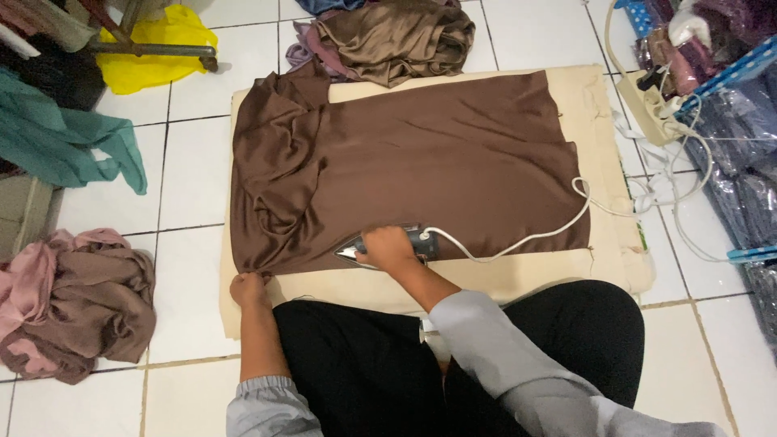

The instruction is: Ironing a brown piece of fabric on a padded mat on the floor.

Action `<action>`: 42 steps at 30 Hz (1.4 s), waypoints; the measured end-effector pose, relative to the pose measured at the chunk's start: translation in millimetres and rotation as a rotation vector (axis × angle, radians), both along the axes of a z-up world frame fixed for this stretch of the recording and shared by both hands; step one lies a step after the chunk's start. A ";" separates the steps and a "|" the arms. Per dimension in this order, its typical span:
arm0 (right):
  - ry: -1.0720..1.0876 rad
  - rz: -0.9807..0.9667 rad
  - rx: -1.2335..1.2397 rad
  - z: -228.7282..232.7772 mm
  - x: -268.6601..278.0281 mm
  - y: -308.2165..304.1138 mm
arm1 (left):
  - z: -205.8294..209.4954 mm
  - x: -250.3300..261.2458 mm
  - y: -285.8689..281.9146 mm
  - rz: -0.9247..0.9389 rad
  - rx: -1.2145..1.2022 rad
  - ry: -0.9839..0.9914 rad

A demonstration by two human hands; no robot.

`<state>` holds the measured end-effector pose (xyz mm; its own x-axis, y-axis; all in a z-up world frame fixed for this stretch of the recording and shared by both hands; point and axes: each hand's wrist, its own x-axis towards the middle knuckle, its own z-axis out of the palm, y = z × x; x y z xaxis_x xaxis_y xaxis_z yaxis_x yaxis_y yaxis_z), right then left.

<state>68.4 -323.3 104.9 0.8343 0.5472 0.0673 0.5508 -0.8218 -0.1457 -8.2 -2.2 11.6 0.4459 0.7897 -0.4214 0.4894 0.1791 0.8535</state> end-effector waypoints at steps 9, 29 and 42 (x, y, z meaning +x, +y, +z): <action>0.150 -0.162 -0.093 13.1 10.1 -97.4 | -7.9 -1.8 6.5 -0.038 0.025 0.033; 0.280 -0.419 -0.262 26.8 8.3 -341.0 | -42.5 1.0 22.6 -0.073 0.111 0.046; 0.307 -0.598 -0.388 23.6 20.0 -378.5 | -67.7 9.6 30.3 -0.031 0.156 0.070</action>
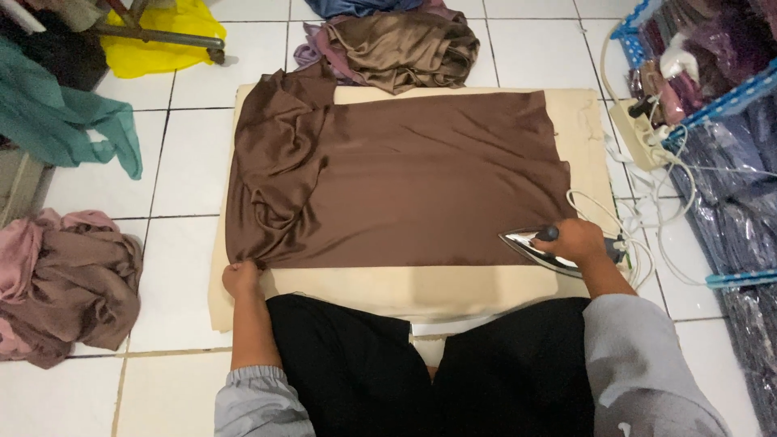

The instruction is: Ironing a brown piece of fabric on a padded mat on the floor.

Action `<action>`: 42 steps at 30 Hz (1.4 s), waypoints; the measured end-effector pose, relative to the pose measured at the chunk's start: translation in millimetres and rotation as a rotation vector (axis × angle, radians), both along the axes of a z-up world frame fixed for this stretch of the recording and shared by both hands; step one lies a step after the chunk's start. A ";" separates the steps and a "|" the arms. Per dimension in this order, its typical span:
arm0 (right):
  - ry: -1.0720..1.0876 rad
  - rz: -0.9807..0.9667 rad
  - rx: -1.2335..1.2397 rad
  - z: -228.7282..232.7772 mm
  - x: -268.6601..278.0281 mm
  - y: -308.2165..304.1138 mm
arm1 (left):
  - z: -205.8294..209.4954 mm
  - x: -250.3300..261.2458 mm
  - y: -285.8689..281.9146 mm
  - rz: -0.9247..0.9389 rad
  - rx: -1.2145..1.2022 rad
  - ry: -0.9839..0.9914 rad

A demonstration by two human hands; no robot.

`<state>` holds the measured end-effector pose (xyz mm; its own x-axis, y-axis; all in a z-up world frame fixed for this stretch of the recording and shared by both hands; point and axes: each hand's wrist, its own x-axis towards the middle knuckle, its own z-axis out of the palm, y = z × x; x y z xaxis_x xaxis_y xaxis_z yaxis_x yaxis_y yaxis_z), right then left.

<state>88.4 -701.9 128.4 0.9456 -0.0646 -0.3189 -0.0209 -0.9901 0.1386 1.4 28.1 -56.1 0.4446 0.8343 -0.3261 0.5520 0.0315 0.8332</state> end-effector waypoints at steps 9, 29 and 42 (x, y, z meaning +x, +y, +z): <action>-0.069 0.084 0.052 -3.0 22.4 73.5 | 7.6 -5.0 -4.0 0.022 -0.013 -0.067; -0.185 0.519 0.271 -13.6 54.8 365.2 | 63.0 -6.0 -28.1 0.147 -0.081 -0.230; -0.170 0.758 0.419 -6.6 20.6 416.3 | 77.6 -10.4 -35.3 0.115 -0.119 -0.246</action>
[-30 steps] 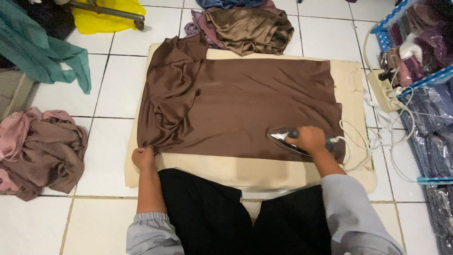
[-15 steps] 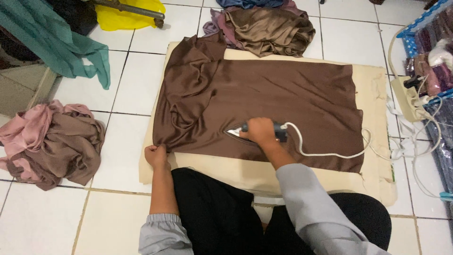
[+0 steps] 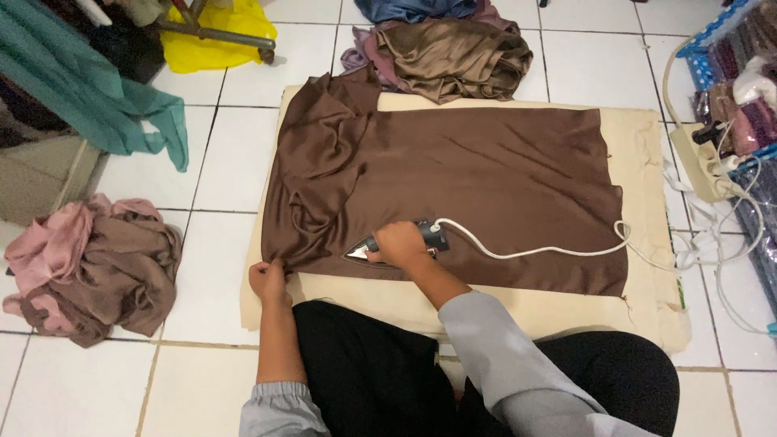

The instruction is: Ironing a brown piece of fabric on a padded mat on the floor.

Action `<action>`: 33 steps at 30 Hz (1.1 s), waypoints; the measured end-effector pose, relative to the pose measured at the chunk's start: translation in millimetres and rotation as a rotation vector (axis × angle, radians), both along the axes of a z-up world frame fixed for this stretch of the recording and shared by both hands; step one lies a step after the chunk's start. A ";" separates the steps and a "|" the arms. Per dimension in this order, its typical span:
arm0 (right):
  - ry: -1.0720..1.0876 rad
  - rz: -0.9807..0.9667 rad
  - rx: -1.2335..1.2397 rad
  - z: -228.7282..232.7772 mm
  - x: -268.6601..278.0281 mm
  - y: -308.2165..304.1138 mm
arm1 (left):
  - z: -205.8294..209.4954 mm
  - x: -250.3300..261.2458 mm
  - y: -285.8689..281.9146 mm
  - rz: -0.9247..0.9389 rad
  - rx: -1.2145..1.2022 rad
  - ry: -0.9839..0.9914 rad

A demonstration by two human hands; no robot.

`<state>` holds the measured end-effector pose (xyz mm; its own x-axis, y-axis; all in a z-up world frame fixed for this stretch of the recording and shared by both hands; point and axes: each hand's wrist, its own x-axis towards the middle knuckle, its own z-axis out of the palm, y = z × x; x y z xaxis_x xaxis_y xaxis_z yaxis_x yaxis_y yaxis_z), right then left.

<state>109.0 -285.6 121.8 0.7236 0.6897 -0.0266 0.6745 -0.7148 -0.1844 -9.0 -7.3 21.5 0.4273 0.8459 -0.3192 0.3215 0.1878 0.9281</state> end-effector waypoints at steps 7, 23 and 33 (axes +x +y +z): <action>0.048 -0.190 -0.087 -4.8 46.5 -54.4 | 2.7 -2.9 4.5 -0.015 -0.031 0.026; 0.061 -0.744 -0.395 34.4 26.7 -381.0 | -6.4 1.0 9.4 -0.029 0.024 0.072; 0.108 -0.679 -0.392 1.6 -4.0 -431.1 | -0.7 1.8 5.4 -0.017 0.010 0.057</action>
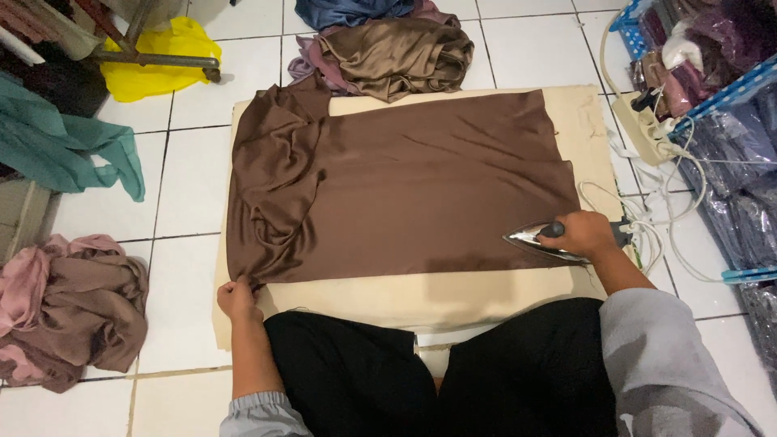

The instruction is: Ironing a brown piece of fabric on a padded mat on the floor.

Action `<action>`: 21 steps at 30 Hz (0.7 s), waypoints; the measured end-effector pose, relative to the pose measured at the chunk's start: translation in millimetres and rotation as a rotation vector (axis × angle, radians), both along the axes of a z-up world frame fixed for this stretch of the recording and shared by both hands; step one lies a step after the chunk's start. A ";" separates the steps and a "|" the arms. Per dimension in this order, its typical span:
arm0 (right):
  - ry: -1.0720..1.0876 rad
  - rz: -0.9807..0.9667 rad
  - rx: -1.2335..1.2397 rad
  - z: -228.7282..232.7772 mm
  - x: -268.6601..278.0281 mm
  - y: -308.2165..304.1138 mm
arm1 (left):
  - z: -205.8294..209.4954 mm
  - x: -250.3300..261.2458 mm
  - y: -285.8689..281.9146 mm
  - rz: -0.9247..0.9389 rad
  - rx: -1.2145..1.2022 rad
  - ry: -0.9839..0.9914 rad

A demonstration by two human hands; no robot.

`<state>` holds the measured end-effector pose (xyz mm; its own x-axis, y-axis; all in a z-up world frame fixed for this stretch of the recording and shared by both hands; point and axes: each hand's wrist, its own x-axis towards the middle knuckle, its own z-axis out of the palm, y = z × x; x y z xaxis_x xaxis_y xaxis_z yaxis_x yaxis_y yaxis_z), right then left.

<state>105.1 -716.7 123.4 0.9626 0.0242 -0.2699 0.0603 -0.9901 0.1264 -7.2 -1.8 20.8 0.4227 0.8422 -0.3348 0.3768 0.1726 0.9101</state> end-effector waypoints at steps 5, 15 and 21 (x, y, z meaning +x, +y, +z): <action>0.028 0.053 0.007 -2.4 -12.9 0.2 | 0.5 -1.2 1.0 0.078 -0.039 -0.057; 0.052 0.072 0.028 2.4 -22.5 4.6 | 72.6 -16.5 -28.4 0.264 -0.197 -0.348; 0.029 0.075 -0.015 8.1 -26.2 9.9 | 58.8 -16.5 -19.7 0.305 -0.248 -0.412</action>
<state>78.9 -706.8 131.5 0.9500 0.0919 -0.2984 0.1382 -0.9807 0.1381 -23.7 -21.5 79.6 0.3103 0.8639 -0.3967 -0.1015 0.4451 0.8897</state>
